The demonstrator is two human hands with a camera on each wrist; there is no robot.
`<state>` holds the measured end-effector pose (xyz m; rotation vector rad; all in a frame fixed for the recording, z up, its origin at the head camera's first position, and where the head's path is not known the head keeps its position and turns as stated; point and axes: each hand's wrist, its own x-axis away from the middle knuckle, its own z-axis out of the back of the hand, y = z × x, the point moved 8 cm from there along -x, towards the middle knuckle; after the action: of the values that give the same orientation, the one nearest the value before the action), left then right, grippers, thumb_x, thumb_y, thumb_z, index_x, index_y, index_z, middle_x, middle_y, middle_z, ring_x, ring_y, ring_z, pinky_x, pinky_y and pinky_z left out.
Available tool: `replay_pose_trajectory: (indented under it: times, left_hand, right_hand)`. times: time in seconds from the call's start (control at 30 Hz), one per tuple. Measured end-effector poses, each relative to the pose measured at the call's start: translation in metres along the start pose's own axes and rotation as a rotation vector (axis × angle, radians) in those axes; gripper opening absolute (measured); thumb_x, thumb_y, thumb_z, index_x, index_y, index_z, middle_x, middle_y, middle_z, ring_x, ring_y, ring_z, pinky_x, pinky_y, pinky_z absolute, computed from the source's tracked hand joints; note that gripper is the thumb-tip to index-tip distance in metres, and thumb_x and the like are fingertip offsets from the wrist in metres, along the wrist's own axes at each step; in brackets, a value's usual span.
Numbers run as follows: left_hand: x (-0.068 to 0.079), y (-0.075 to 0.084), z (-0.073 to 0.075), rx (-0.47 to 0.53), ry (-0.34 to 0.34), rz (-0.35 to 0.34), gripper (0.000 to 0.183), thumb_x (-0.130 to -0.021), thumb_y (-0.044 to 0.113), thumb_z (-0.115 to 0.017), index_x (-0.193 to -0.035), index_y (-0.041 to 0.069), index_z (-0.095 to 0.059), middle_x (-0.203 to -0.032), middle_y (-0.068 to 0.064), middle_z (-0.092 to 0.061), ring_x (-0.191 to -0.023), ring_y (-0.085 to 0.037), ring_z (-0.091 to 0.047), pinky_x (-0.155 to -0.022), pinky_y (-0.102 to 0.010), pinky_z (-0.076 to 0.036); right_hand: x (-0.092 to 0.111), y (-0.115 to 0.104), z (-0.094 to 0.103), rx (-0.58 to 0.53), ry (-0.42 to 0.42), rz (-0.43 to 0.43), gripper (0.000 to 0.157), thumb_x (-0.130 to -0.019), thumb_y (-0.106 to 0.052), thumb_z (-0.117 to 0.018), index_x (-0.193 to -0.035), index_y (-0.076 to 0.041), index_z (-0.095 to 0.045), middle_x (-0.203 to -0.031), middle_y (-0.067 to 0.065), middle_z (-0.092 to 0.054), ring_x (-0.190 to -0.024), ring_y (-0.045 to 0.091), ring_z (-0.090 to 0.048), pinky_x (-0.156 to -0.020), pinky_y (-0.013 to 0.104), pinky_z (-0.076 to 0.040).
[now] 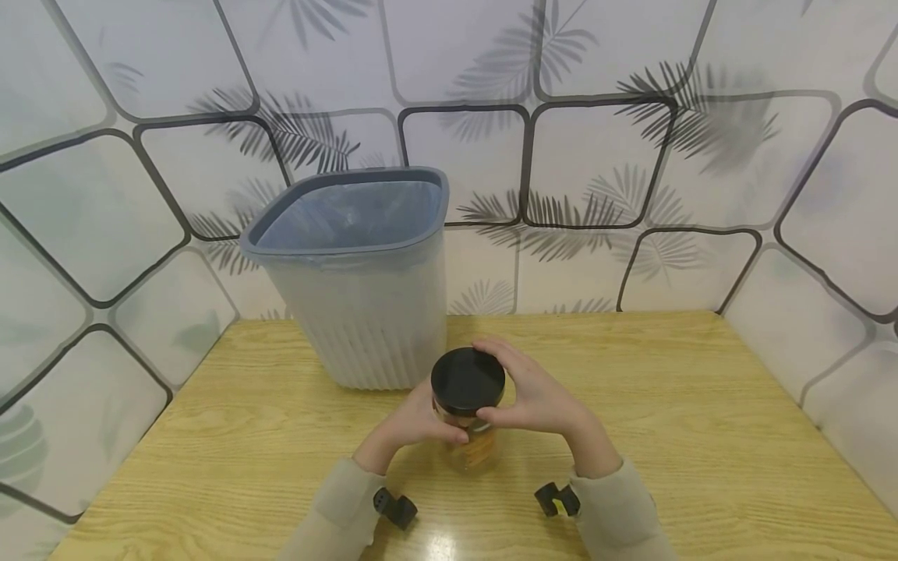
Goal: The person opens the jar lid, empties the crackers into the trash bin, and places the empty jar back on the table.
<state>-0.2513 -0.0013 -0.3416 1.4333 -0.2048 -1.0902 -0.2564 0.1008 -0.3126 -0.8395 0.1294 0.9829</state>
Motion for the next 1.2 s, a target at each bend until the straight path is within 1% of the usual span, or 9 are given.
replay_pose_trajectory:
  times: [0.13,0.27,0.37,0.43,0.67,0.9,1.07,1.17,1.2]
  left_hand:
    - [0.000,-0.001,0.000,-0.004,0.000,0.004,0.089,-0.072,0.022,-0.073,-0.138,-0.002,-0.018,-0.134,-0.021,-0.032,-0.119,-0.022,-0.037,-0.099,-0.037,-0.029]
    - [0.001,-0.002,0.001,-0.025,0.006,0.022,0.087,-0.071,0.010,-0.073,-0.138,-0.001,-0.018,-0.134,-0.020,-0.031,-0.119,-0.021,-0.037,-0.099,-0.036,-0.029]
    - [0.001,-0.003,0.001,-0.031,0.011,0.034,0.089,-0.070,0.002,-0.073,-0.139,0.000,-0.016,-0.136,-0.018,-0.030,-0.121,-0.020,-0.035,-0.099,-0.035,-0.029]
    - [0.001,-0.003,0.001,-0.021,0.011,0.033,0.088,-0.071,0.004,-0.072,-0.139,0.000,-0.016,-0.137,-0.017,-0.029,-0.121,-0.021,-0.035,-0.099,-0.036,-0.030]
    - [0.001,-0.003,0.000,0.032,0.008,0.039,0.088,-0.074,0.022,-0.072,-0.139,0.000,-0.016,-0.137,-0.018,-0.028,-0.122,-0.022,-0.035,-0.099,-0.036,-0.030]
    - [0.002,-0.003,0.000,0.042,0.008,0.043,0.089,-0.073,0.024,-0.072,-0.139,0.003,-0.016,-0.138,-0.014,-0.029,-0.122,-0.021,-0.034,-0.098,-0.035,-0.030]
    - [0.003,-0.015,0.002,0.024,0.008,0.050,0.090,-0.072,0.022,-0.073,-0.141,0.009,-0.016,-0.138,-0.009,-0.029,-0.122,-0.021,-0.035,-0.098,-0.035,-0.031]
    - [0.003,-0.014,0.002,0.017,0.008,0.054,0.090,-0.073,0.022,-0.073,-0.141,0.010,-0.016,-0.138,-0.009,-0.029,-0.122,-0.020,-0.034,-0.098,-0.035,-0.031]
    - [0.003,-0.010,0.001,0.018,0.007,0.052,0.090,-0.073,0.022,-0.073,-0.140,0.008,-0.015,-0.138,-0.010,-0.029,-0.122,-0.020,-0.035,-0.098,-0.035,-0.031]
  right_hand:
    - [0.001,0.002,-0.001,0.023,0.010,-0.050,0.083,-0.071,-0.022,-0.075,-0.137,-0.003,-0.027,-0.136,0.014,-0.032,-0.122,0.029,-0.031,-0.093,0.053,-0.030]
    - [0.001,0.005,-0.003,0.053,0.015,-0.125,0.091,-0.068,-0.033,-0.076,-0.138,-0.005,-0.025,-0.136,0.014,-0.030,-0.122,0.030,-0.030,-0.092,0.053,-0.030]
    - [0.001,0.006,-0.005,0.073,0.013,-0.151,0.094,-0.067,-0.038,-0.076,-0.138,-0.005,-0.025,-0.136,0.014,-0.029,-0.122,0.030,-0.029,-0.092,0.052,-0.031]
    - [0.000,0.006,-0.006,0.079,0.014,-0.160,0.095,-0.066,-0.039,-0.076,-0.137,-0.004,-0.025,-0.136,0.014,-0.028,-0.121,0.030,-0.030,-0.091,0.052,-0.032]
    - [0.000,0.006,-0.007,0.111,0.029,-0.180,0.094,-0.067,-0.043,-0.074,-0.136,-0.002,-0.026,-0.135,0.015,-0.028,-0.119,0.029,-0.032,-0.090,0.050,-0.034]
    - [-0.001,0.004,-0.007,0.117,0.033,-0.164,0.090,-0.069,-0.040,-0.074,-0.136,-0.002,-0.027,-0.135,0.016,-0.029,-0.121,0.030,-0.030,-0.091,0.051,-0.033]
    - [-0.001,0.003,-0.007,0.089,0.031,-0.151,0.087,-0.070,-0.035,-0.074,-0.136,-0.001,-0.027,-0.135,0.016,-0.030,-0.120,0.030,-0.032,-0.091,0.051,-0.033]
    - [-0.002,0.002,-0.007,0.080,0.028,-0.137,0.086,-0.071,-0.032,-0.075,-0.135,0.000,-0.028,-0.135,0.017,-0.030,-0.120,0.030,-0.033,-0.091,0.050,-0.033]
    - [-0.002,0.002,-0.007,0.077,0.028,-0.133,0.086,-0.070,-0.030,-0.075,-0.135,0.000,-0.028,-0.135,0.017,-0.030,-0.120,0.030,-0.033,-0.091,0.050,-0.033]
